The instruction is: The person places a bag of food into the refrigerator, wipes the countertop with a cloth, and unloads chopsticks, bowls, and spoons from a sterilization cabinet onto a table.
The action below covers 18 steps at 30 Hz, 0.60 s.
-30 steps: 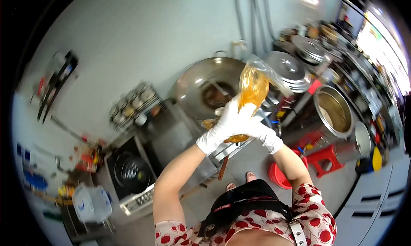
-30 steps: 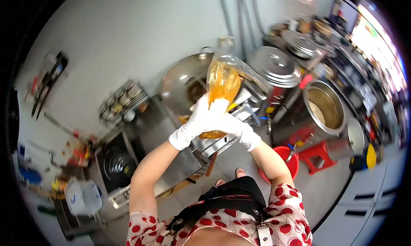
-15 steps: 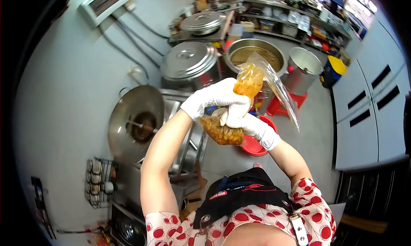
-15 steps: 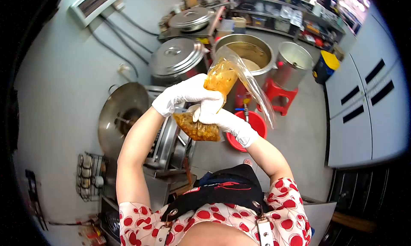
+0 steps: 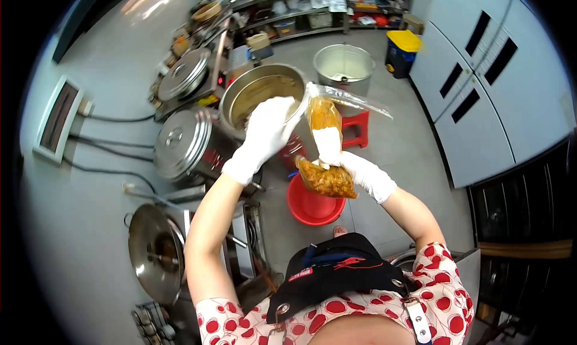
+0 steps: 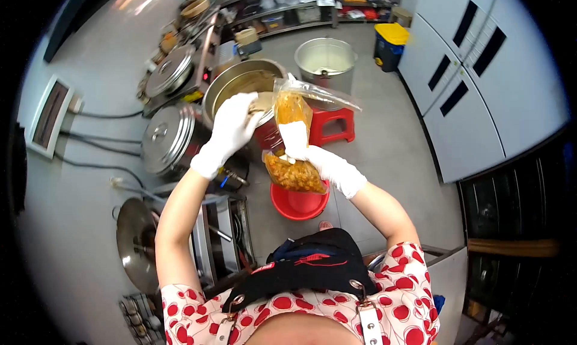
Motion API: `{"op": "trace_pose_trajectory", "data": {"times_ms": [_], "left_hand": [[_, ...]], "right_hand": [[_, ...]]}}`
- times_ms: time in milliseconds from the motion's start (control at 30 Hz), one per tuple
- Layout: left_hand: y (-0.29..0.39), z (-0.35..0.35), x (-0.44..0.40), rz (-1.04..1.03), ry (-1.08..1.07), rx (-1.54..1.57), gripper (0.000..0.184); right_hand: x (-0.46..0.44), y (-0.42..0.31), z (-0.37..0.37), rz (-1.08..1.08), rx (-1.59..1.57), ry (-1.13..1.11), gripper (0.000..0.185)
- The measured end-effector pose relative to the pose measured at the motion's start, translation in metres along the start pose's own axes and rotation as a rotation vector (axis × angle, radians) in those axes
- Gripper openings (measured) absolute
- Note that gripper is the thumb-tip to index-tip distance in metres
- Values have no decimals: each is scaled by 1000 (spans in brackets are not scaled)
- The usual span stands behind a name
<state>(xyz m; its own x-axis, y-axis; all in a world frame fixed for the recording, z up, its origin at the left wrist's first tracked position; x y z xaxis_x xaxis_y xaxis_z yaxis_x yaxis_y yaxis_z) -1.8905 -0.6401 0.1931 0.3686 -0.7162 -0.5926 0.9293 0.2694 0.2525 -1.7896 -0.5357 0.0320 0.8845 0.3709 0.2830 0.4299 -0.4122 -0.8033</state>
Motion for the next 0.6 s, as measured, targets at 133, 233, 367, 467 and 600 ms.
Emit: {"op": "trace_pose_trajectory", "data": {"times_ms": [133,233,367,467,600], "left_hand": [[77,-48,6,-689,-484,-57,48],[91,-100,16,-934,-598,-86,53],[107,-136,11,-1061,-588,-106,32],[87,-183,17,-755,-923,21,19],[73,-218,4,-303,-1175,275,17]], "right_hand": [[28,-3,28,64,99,-10,34],[32,2,50,0,823,41,35],[52,13,51,-65,530,142,29],[62,-6,62,-84,858,260,31],[72,-11,100,-112,1303,793,26]]}}
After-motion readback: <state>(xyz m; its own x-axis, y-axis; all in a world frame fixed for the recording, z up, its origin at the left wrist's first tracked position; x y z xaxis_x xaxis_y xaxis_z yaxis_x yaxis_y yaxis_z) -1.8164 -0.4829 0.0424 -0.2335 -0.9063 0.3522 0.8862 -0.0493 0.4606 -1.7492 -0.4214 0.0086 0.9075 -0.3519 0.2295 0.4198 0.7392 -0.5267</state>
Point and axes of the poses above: each hand's wrist, its own x-axis away from the middle knuckle, its own z-axis out of the back of the hand, y = z × x, the point moved 7 cm from there along -x, towards the middle knuckle, and after that the axes turned 12 degrees about x, right-handed, at the moved point
